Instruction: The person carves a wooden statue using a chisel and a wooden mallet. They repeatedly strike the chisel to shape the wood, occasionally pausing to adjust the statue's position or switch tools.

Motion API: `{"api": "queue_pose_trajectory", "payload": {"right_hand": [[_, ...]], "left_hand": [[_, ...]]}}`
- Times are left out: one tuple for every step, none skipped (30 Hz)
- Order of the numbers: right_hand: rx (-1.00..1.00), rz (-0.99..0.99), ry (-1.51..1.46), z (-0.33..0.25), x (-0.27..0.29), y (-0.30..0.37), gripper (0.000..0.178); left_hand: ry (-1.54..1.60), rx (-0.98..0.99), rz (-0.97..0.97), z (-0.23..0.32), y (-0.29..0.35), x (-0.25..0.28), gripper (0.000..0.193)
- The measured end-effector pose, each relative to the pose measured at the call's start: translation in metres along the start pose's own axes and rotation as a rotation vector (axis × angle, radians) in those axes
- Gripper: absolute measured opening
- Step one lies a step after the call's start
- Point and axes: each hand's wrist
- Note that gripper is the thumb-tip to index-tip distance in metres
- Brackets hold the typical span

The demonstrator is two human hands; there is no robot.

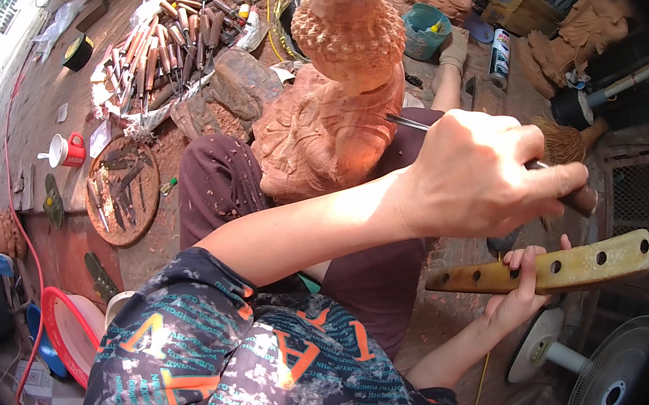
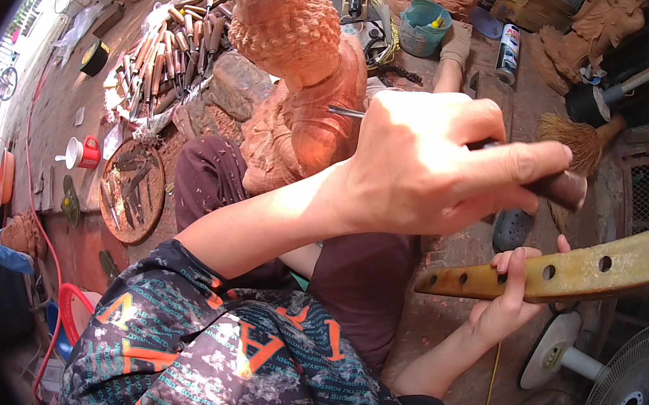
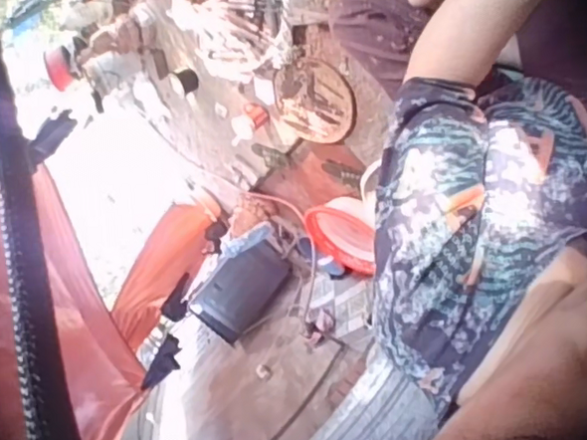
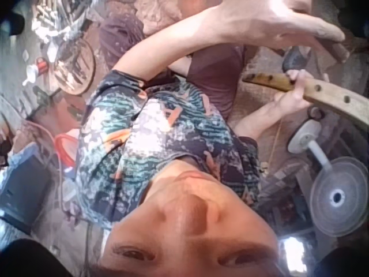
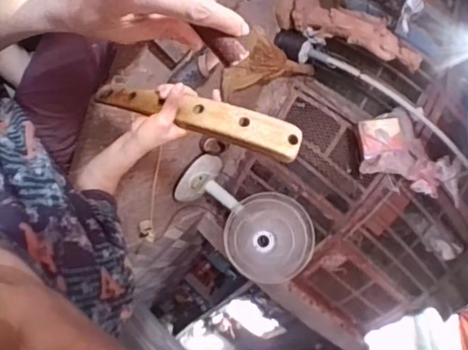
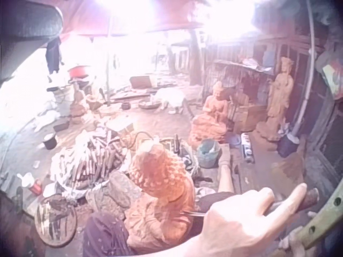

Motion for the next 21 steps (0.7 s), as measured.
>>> {"api": "queue_pose_trajectory", "payload": {"right_hand": [[0.001,0.016,0.055,-0.003,-0.003,0.001,0.056],[0.009,0.017,0.083,-0.005,-0.003,0.001,0.056],[0.015,0.017,0.111,-0.007,-0.002,0.001,0.056],[0.021,0.017,0.14,-0.008,-0.002,0.002,0.056],[0.019,0.021,0.115,-0.008,-0.002,0.002,0.056],[0.018,0.026,0.09,-0.009,-0.002,0.001,0.057],[0.017,0.031,0.064,-0.01,-0.002,0.001,0.057],[0.038,0.024,0.095,-0.008,-0.002,0.001,0.057],[0.059,0.017,0.125,-0.006,-0.002,0.001,0.057],[0.08,0.01,0.156,-0.003,-0.002,0.001,0.057],[0.213,-0.065,0.464,0.002,0.001,0.002,0.057],[0.345,-0.141,0.771,0.006,0.005,0.002,0.057],[0.294,-0.113,0.724,0.006,0.007,0.004,0.058],[0.209,-0.068,0.573,0.004,0.009,0.004,0.058],[0.127,-0.028,0.422,-0.003,0.008,0.002,0.058],[0.045,0.012,0.272,-0.006,0.008,0.002,0.059],[0.06,0.005,0.106,0.001,0.016,0.0,0.057],[0.121,-0.013,0.328,0.005,0.016,0.002,0.056],[0.18,-0.031,0.549,0.009,0.015,0.005,0.056],[0.237,-0.049,0.771,0.01,0.013,0.006,0.055],[0.18,-0.105,0.721,0.007,0.01,0.003,0.054]], "left_hand": [[-0.008,0.008,-0.007,-0.002,0.0,0.0,0.039],[-0.016,0.016,-0.013,-0.003,0.0,0.001,0.039],[-0.015,0.03,-0.001,-0.002,0.0,0.002,0.038],[-0.011,0.034,-0.001,-0.002,0.0,0.002,0.038],[-0.008,0.037,0.0,-0.003,0.0,0.002,0.037],[-0.003,0.04,0.0,-0.003,0.0,0.002,0.037],[-0.006,0.065,-0.024,-0.002,-0.001,0.002,0.036],[-0.009,0.089,-0.048,0.0,-0.001,0.004,0.034],[-0.011,0.114,-0.073,0.001,-0.001,0.005,0.033],[-0.004,0.11,-0.049,0.001,0.0,0.004,0.033],[0.003,0.106,-0.025,-0.001,0.0,0.002,0.033],[0.01,0.101,-0.002,-0.002,0.0,0.0,0.033],[0.01,0.104,0.006,-0.003,0.001,-0.001,0.033],[0.01,0.107,0.015,-0.005,0.001,-0.003,0.033],[0.01,0.112,0.027,-0.005,0.002,-0.004,0.033],[-0.012,0.109,0.014,-0.004,0.002,-0.004,0.034],[-0.034,0.106,0.001,-0.004,0.003,-0.004,0.034],[-0.057,0.093,-0.017,-0.003,0.001,-0.004,0.034],[-0.073,0.093,-0.005,-0.006,0.001,-0.002,0.034],[-0.09,0.092,0.006,-0.01,0.003,0.0,0.035],[-0.151,0.098,-0.041,-0.011,0.004,0.006,0.036]]}}
Point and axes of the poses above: each hand's wrist, its own y-axis away from the middle knuckle, its own x-axis out of the back of the hand, z = x × y, and after that the axes turned 2 degrees about x, right-handed
